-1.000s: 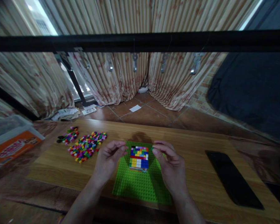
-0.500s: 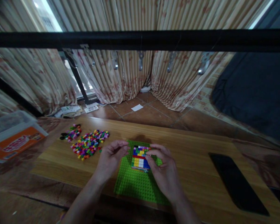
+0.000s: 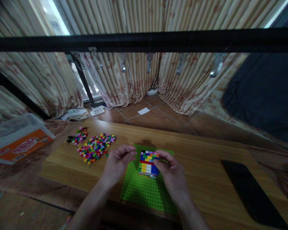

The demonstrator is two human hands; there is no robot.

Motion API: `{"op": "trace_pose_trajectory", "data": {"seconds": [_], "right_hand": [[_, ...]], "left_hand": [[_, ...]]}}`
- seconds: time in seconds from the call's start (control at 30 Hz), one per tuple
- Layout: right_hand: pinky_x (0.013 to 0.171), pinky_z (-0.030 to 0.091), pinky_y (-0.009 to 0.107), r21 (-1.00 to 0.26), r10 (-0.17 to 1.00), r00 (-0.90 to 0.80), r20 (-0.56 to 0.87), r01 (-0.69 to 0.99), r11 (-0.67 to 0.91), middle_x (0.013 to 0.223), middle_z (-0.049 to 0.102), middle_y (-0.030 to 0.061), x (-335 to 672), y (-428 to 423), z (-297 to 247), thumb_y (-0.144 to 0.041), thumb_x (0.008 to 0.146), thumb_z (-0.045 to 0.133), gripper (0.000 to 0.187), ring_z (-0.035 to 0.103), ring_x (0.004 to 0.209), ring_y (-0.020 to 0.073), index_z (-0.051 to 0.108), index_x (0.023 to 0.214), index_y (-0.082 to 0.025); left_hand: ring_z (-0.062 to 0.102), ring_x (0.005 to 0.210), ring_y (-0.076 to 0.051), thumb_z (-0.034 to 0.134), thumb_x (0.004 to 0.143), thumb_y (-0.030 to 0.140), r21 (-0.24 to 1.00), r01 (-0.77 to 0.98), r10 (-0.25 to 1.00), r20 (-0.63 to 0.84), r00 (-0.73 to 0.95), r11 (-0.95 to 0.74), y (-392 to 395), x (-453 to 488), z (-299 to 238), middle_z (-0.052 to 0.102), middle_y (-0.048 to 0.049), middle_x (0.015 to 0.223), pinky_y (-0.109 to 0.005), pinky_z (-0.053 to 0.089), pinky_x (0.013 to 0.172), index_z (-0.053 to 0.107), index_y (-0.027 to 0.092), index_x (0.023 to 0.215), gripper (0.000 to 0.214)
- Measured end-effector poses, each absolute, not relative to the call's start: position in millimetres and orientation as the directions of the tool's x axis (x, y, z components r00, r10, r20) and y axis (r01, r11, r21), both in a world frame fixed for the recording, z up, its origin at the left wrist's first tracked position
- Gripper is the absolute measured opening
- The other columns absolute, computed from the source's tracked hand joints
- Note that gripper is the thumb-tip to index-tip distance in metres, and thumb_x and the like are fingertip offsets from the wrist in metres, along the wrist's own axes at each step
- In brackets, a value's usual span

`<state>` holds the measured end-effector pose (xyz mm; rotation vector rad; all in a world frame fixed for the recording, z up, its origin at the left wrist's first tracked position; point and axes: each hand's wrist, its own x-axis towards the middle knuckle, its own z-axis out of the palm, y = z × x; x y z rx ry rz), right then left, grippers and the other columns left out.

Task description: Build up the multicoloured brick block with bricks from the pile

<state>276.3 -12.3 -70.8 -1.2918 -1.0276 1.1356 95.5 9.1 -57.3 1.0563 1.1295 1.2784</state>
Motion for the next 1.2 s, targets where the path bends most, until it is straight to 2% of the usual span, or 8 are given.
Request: {"op": "trace_pose_trajectory", "data": {"seconds": [0.27,0.43,0.53,0.57,0.7,0.77,0.93,1.2], "right_hand": [[0.078,0.059,0.039,-0.996,0.974,0.210,-0.088,0.005,-0.091,0.103,0.076,0.0069,279,-14,-73,-0.043,0.066,0.080,0.037,0.071,0.088,0.0257,0.075,0.097,-0.023],[0.076,0.060,0.038,-0.990,0.968,0.226,-0.111,0.062,-0.128,0.104,0.076,0.0065,280,-14,-74,-0.046,0.065,0.079,0.040,0.073,0.085,0.0254,0.075,0.098,-0.024],[0.075,0.061,0.037,-0.987,0.970,0.223,-0.093,0.105,-0.119,0.105,0.077,0.0062,280,-14,-73,-0.050,0.066,0.077,0.042,0.073,0.085,0.0257,0.075,0.099,-0.024],[0.074,0.061,0.037,-0.987,0.971,0.224,-0.085,0.117,-0.113,0.105,0.077,0.0061,280,-14,-72,-0.050,0.065,0.077,0.042,0.073,0.085,0.0261,0.075,0.098,-0.024],[0.071,0.061,0.036,-0.989,0.972,0.212,-0.105,0.083,-0.125,0.102,0.077,0.0061,279,-15,-70,-0.050,0.064,0.078,0.042,0.074,0.081,0.0261,0.076,0.098,-0.025],[0.072,0.061,0.034,-0.988,0.970,0.207,-0.128,0.057,-0.142,0.103,0.077,0.0060,279,-15,-69,-0.049,0.065,0.079,0.044,0.074,0.081,0.0252,0.075,0.100,-0.024],[0.074,0.060,0.033,-0.991,0.968,0.222,-0.115,0.042,-0.127,0.109,0.075,0.0071,281,-15,-72,-0.052,0.068,0.077,0.046,0.073,0.087,0.0250,0.074,0.104,-0.024],[0.069,0.060,0.032,-0.991,0.965,0.240,-0.104,0.053,-0.120,0.108,0.076,0.0070,282,-16,-71,-0.055,0.065,0.077,0.044,0.072,0.083,0.0247,0.076,0.098,-0.025]], "left_hand": [[0.061,0.065,-0.013,0.065,0.076,0.018,0.998,-0.065,0.998,-0.003,-0.055,-0.001,10,88,-60,0.067,-0.0013,0.074,-0.025,0.050,0.064,0.068,0.016,0.079,0.005],[0.065,0.074,-0.018,0.057,0.081,0.018,0.961,0.275,0.983,0.070,-0.168,-0.022,17,65,-64,0.072,-0.0040,0.079,-0.027,0.050,0.070,0.070,0.017,0.084,0.014],[0.066,0.078,-0.020,0.056,0.079,0.015,0.918,0.395,0.961,0.074,-0.266,0.039,22,43,-63,0.073,-0.0058,0.081,-0.030,0.049,0.073,0.072,0.017,0.085,0.017],[0.066,0.078,-0.021,0.056,0.080,0.014,0.884,0.461,0.954,0.065,-0.292,0.080,23,35,-62,0.073,-0.0062,0.080,-0.031,0.048,0.074,0.072,0.017,0.087,0.018],[0.067,0.094,-0.024,0.054,0.083,0.018,0.529,0.797,0.923,0.064,-0.380,0.292,26,6,-58,0.075,-0.0091,0.093,-0.032,0.046,0.083,0.074,0.020,0.100,0.026],[0.066,0.102,-0.026,0.055,0.083,0.020,0.441,0.833,0.917,0.052,-0.396,0.334,27,-3,-58,0.074,-0.0113,0.101,-0.033,0.046,0.086,0.074,0.021,0.104,0.028],[0.065,0.107,-0.028,0.053,0.082,0.018,0.350,0.852,0.910,0.000,-0.415,0.389,31,-13,-60,0.072,-0.0128,0.110,-0.034,0.046,0.087,0.073,0.021,0.108,0.033],[0.064,0.106,-0.025,0.056,0.082,0.020,0.312,0.875,0.921,0.003,-0.390,0.370,32,-11,-64,0.072,-0.0103,0.111,-0.031,0.046,0.086,0.073,0.024,0.108,0.031]]}}
